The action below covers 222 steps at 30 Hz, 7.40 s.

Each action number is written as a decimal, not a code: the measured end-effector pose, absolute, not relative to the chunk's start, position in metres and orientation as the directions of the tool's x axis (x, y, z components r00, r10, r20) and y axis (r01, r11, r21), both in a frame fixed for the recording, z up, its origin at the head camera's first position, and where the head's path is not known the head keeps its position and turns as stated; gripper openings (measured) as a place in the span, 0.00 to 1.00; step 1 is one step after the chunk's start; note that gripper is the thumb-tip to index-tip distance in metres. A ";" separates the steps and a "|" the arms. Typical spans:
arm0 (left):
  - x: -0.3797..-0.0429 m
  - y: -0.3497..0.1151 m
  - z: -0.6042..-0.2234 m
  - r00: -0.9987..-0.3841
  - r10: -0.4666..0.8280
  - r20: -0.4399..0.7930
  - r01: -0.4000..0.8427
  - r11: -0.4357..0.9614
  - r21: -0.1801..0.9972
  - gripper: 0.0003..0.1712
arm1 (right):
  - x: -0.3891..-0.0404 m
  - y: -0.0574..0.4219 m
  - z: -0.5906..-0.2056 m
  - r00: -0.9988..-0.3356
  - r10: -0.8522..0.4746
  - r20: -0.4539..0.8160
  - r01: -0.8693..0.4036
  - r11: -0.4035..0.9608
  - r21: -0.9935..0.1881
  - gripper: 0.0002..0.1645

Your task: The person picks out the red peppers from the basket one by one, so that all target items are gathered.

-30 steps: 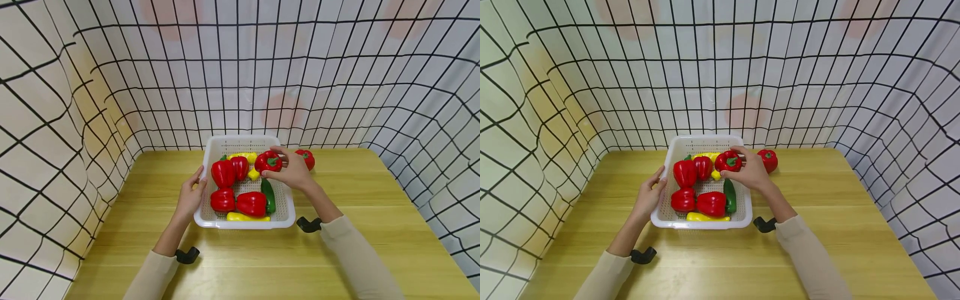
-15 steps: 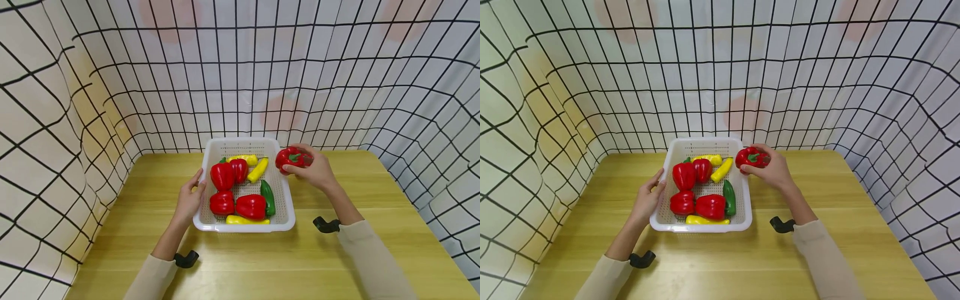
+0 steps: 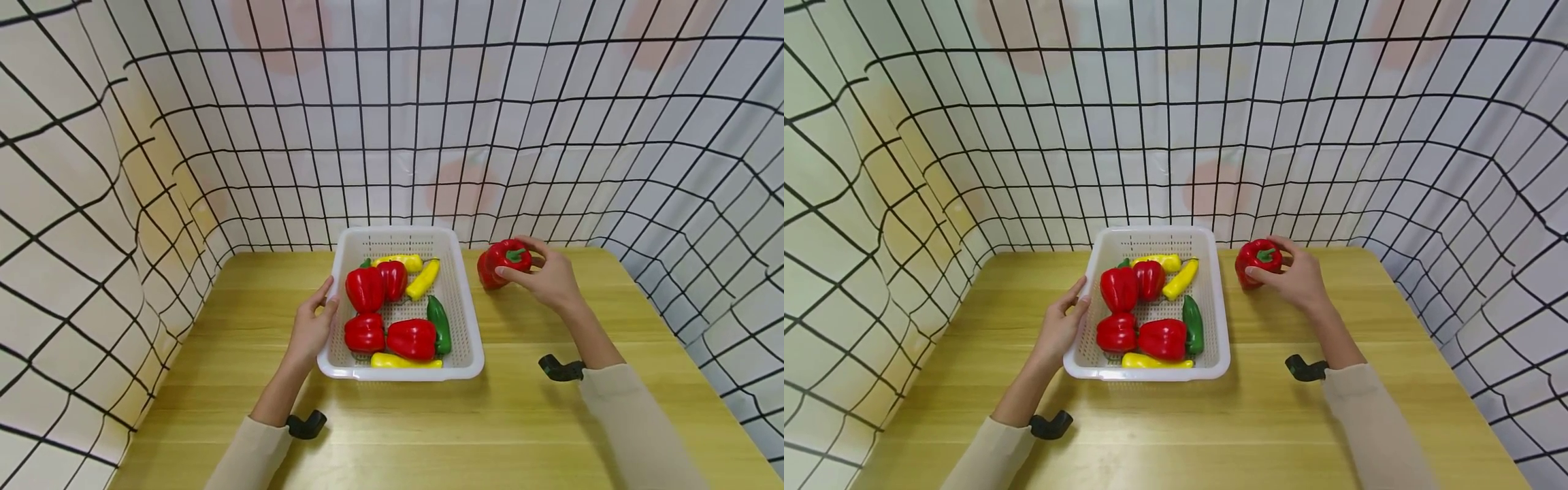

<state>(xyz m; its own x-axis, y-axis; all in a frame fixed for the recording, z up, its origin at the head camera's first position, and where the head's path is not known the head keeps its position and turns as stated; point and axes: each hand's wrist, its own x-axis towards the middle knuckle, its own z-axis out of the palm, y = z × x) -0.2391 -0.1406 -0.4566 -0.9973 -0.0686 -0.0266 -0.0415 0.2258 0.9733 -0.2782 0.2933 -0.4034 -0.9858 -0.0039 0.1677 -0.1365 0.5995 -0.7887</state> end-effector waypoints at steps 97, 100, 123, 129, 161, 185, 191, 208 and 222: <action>-0.241 -0.143 -0.465 -0.996 -0.071 -0.048 -0.060 0.172 0.983 0.31 | -0.291 0.260 -0.421 -0.968 -0.157 0.195 -0.250 0.589 -0.769 0.52; -0.242 -0.143 -0.465 -0.996 -0.070 -0.050 -0.061 0.165 0.984 0.31 | -0.289 0.245 -0.419 -0.966 -0.184 0.184 -0.259 0.616 -0.744 0.51; -0.243 -0.141 -0.465 -0.997 -0.076 -0.031 -0.044 0.166 0.985 0.31 | -0.276 0.154 -0.425 -0.844 -0.526 0.107 -0.348 0.385 -0.855 0.50; -0.242 -0.141 -0.463 -0.997 -0.069 -0.033 -0.044 0.159 0.986 0.31 | -0.275 0.143 -0.431 -0.801 -0.597 0.048 -0.366 0.426 -0.827 0.52; -0.238 -0.142 -0.463 -0.995 -0.092 -0.038 -0.053 0.168 0.984 0.29 | -0.269 0.138 -0.440 -0.674 -0.722 -0.156 -0.435 0.559 -0.706 0.52; -0.242 -0.140 -0.465 -0.997 -0.074 -0.036 -0.047 0.143 0.989 0.29 | -0.268 0.144 -0.439 -0.812 -0.583 0.034 -0.385 0.492 -0.781 0.45; -0.243 -0.140 -0.465 -0.996 -0.081 -0.049 -0.061 0.152 0.987 0.30 | -0.268 0.144 -0.434 -0.836 -0.544 0.073 -0.385 0.486 -0.784 0.51; -0.242 -0.139 -0.463 -0.995 -0.090 -0.044 -0.059 0.170 0.984 0.30 | -0.263 0.158 -0.424 -0.874 -0.445 0.198 -0.413 0.462 -0.785 0.51; -0.240 -0.137 -0.462 -0.994 -0.092 -0.057 -0.073 0.174 0.982 0.30 | -0.254 0.184 -0.415 -0.912 -0.345 0.224 -0.375 0.471 -0.799 0.53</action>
